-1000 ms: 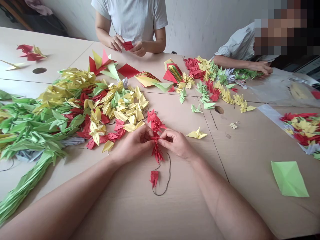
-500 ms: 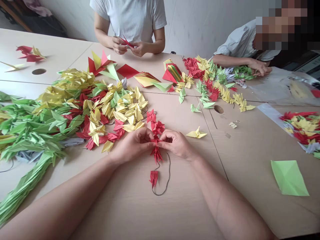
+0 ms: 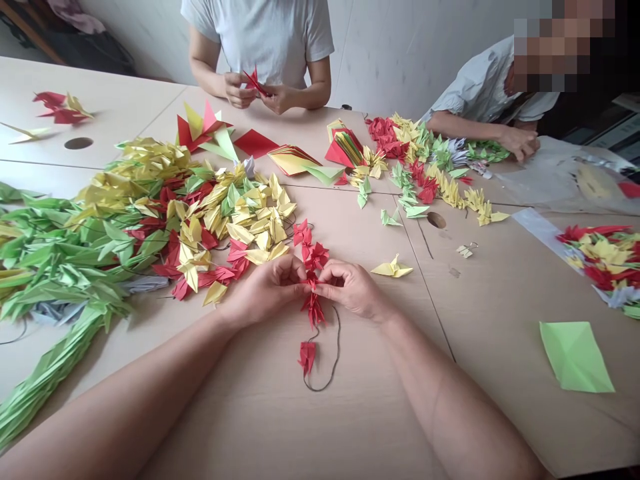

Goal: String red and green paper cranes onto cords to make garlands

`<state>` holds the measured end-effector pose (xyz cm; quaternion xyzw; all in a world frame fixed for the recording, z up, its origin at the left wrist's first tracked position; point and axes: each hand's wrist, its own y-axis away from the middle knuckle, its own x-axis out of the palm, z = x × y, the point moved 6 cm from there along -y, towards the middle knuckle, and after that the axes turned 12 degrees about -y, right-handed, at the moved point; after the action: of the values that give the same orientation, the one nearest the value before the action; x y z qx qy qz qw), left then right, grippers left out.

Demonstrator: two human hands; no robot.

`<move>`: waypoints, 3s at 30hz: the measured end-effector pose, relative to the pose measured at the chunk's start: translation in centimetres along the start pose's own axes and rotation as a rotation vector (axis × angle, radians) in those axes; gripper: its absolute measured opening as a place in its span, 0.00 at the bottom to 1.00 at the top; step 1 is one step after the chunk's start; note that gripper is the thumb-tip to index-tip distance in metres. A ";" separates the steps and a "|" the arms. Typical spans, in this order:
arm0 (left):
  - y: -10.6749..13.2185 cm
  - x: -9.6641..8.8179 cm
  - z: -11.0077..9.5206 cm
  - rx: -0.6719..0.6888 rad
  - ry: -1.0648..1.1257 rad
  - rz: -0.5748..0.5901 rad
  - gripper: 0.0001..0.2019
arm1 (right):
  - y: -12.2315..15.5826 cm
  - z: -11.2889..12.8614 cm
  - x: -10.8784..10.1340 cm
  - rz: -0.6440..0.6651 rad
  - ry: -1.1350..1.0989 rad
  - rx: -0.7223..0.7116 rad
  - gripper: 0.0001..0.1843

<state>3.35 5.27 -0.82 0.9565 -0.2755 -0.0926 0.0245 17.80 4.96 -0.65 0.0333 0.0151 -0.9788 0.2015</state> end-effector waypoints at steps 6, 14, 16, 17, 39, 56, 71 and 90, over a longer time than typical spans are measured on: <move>-0.1 -0.2 0.0 0.028 0.027 -0.013 0.11 | 0.0 0.1 -0.4 -0.040 -0.041 0.021 0.12; 0.4 -0.2 -0.1 0.049 -0.082 0.000 0.18 | -0.2 0.1 -0.7 -0.100 -0.044 0.053 0.13; 0.5 0.1 0.0 0.032 -0.096 0.052 0.21 | -0.1 0.0 -0.7 -0.099 -0.050 0.052 0.13; 0.5 0.3 0.0 0.020 -0.103 0.070 0.22 | -0.1 0.0 -0.6 -0.095 -0.057 0.055 0.13; 0.5 -0.3 0.3 0.001 -0.125 -0.005 0.20 | 0.0 -0.2 -0.3 -0.066 -0.114 0.085 0.16; 0.5 -0.4 0.1 -0.024 -0.085 -0.038 0.16 | 0.1 -0.2 -0.1 -0.068 0.001 0.080 0.10; 0.7 0.2 -0.7 0.062 -0.211 -0.003 0.37 | 0.2 -0.3 0.0 -0.089 0.019 0.089 0.10; 0.3 -0.1 0.2 0.041 -0.050 -0.002 0.27 | 0.1 -0.8 -0.1 -0.029 -0.067 0.119 0.12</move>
<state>3.05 5.12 -1.01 0.9544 -0.2770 -0.1110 -0.0019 18.00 4.97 -1.47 0.0122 -0.0493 -0.9813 0.1855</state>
